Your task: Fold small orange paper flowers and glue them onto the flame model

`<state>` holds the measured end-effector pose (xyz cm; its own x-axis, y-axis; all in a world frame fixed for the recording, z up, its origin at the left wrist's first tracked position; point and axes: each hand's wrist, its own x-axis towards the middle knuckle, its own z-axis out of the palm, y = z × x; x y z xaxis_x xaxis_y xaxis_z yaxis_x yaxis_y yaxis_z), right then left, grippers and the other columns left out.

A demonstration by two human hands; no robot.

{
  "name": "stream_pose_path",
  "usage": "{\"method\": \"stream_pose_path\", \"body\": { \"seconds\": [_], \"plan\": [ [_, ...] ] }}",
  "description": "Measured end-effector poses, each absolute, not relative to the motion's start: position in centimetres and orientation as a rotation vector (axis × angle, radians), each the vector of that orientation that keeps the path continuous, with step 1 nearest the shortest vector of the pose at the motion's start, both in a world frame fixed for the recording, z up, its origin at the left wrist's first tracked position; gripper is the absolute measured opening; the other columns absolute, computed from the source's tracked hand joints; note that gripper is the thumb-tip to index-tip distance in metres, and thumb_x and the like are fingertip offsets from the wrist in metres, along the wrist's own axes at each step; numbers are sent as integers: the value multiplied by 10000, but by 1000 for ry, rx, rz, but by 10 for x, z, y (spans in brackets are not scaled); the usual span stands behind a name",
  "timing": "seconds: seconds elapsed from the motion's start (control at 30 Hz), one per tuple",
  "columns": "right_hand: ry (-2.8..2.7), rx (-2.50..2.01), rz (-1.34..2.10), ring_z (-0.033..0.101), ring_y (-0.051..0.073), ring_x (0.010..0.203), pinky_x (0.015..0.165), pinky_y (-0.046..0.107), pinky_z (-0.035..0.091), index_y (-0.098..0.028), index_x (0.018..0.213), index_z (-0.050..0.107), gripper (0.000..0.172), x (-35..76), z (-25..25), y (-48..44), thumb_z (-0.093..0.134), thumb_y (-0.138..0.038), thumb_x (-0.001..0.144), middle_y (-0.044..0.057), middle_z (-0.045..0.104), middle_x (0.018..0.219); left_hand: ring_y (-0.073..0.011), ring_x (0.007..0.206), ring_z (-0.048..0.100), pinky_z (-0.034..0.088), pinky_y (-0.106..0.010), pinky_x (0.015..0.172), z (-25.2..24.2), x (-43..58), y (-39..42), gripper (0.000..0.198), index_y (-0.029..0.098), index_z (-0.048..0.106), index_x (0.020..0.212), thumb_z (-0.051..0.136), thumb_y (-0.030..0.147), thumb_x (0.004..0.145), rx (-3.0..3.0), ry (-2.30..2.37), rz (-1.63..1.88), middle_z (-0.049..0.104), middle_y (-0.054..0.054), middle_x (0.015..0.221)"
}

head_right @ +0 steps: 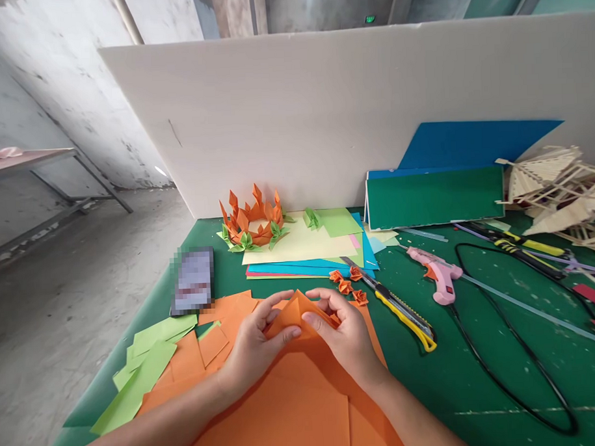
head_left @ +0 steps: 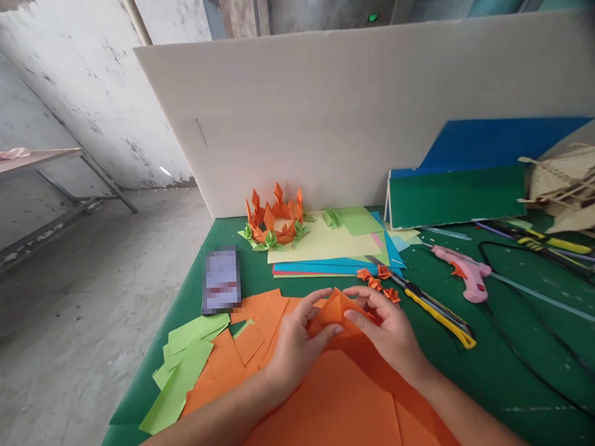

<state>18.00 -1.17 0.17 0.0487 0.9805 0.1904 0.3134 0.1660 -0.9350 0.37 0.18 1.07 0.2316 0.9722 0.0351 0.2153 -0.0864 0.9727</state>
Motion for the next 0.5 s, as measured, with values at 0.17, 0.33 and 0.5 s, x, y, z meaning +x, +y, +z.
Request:
{"method": "stream_pose_path", "body": {
  "seconds": [0.17, 0.33, 0.5],
  "plan": [
    [-1572, -1297, 677, 510, 120, 633, 608, 225, 403, -207, 696, 571, 257, 178, 6, -14, 588, -363, 899, -22, 553, 670, -160, 739, 562, 439, -269, 665, 13, 3, 2, 297, 219, 673, 1092, 651, 311, 810, 1573, 1143, 906, 658, -19, 829],
    [-1654, -1287, 556, 483, 112, 594, 579, 230, 377, -206, 682, 549, 259, 178, 7, -15, 590, -332, 904, -32, 517, 626, -109, 579, 407, 309, -242, 538, 12, 3, 2, 237, 174, 586, 662, 619, 336, 831, 1764, 1199, 892, 476, 36, 591],
    [-1762, -1257, 509, 487, 121, 597, 577, 242, 376, -208, 688, 543, 250, 177, 10, -15, 589, -323, 906, -26, 519, 616, -117, 629, 451, 372, -240, 594, 12, 3, 4, 260, 177, 591, 716, 569, 378, 879, 1727, 1110, 1002, 544, 12, 665]
  ]
}}
